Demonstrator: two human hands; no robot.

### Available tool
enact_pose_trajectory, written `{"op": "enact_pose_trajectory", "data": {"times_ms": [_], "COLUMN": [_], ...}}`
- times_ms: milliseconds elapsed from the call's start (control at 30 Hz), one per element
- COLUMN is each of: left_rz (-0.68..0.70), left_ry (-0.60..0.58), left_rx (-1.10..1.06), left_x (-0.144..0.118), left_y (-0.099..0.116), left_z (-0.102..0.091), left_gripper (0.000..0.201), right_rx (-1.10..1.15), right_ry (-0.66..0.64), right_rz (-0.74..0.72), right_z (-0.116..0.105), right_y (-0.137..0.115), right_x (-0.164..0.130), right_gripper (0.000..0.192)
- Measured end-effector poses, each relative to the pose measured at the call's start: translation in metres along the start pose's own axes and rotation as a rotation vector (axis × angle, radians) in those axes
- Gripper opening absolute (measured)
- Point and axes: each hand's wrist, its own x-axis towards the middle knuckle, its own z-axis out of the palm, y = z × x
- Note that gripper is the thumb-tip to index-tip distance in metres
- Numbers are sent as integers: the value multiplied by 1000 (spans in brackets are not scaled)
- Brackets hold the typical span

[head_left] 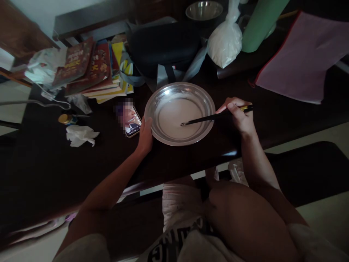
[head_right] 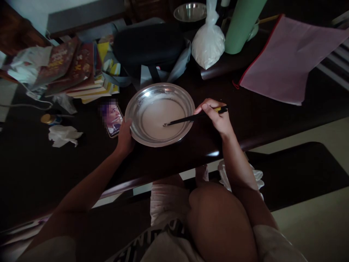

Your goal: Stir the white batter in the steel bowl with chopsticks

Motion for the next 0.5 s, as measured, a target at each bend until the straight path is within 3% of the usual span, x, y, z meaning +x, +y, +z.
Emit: {"op": "enact_pose_trajectory", "data": {"times_ms": [167, 367, 500], "left_rz": [17, 26, 21], "left_ry": [17, 9, 3], "left_rx": [-22, -33, -47], "left_x": [1, 1, 2], "left_y": [-4, -5, -7], "left_z": [-1, -1, -2], "left_gripper": [18, 16, 20], "right_rx": [-44, -53, -41], "right_ry": [-172, 26, -132], "right_rz": [23, 26, 49], "right_z": [2, -1, 0], "right_y": [-1, 1, 1], "right_x": [1, 0, -1], "right_gripper": [27, 29, 30]}}
